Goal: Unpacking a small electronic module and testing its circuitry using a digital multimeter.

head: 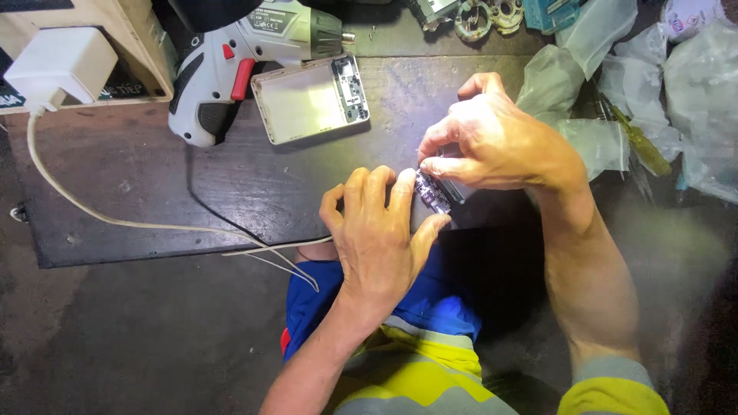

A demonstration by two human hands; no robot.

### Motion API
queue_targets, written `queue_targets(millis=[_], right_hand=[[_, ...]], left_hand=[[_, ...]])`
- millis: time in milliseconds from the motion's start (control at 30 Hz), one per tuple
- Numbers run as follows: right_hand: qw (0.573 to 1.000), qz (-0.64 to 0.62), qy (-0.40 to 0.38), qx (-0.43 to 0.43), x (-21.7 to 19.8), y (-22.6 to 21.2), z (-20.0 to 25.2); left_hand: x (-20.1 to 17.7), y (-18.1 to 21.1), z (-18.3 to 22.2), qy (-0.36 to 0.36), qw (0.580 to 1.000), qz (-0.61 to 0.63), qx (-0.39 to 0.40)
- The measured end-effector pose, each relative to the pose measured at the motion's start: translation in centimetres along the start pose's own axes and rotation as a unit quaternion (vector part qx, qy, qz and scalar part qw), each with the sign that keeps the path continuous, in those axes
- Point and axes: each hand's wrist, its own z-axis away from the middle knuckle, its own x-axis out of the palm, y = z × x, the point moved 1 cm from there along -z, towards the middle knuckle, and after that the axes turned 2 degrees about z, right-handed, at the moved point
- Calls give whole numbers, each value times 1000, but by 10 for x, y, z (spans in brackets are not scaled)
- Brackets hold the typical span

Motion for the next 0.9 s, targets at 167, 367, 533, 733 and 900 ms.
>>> queue_targets(millis=[167,367,533,733,900], right_hand=[[1000,2,-9,13,-2,-2,-2],[1000,-5,-5,24,-3,-4,-3],[999,-18,7,28,-4,-5,-3],[999,-16,-7,34,-3,-4,-3],[1000,-4,0,28,-2,-5,-3]], left_hand=[[-1,-2,0,-6,1000,-18,10],[-12,-12,-5,-45,998,21,36],[-17,-14,-12,-33,994,80,60],[-13,-12,-11,19,994,98,53],[-10,-11,-10,38,994,89,44]])
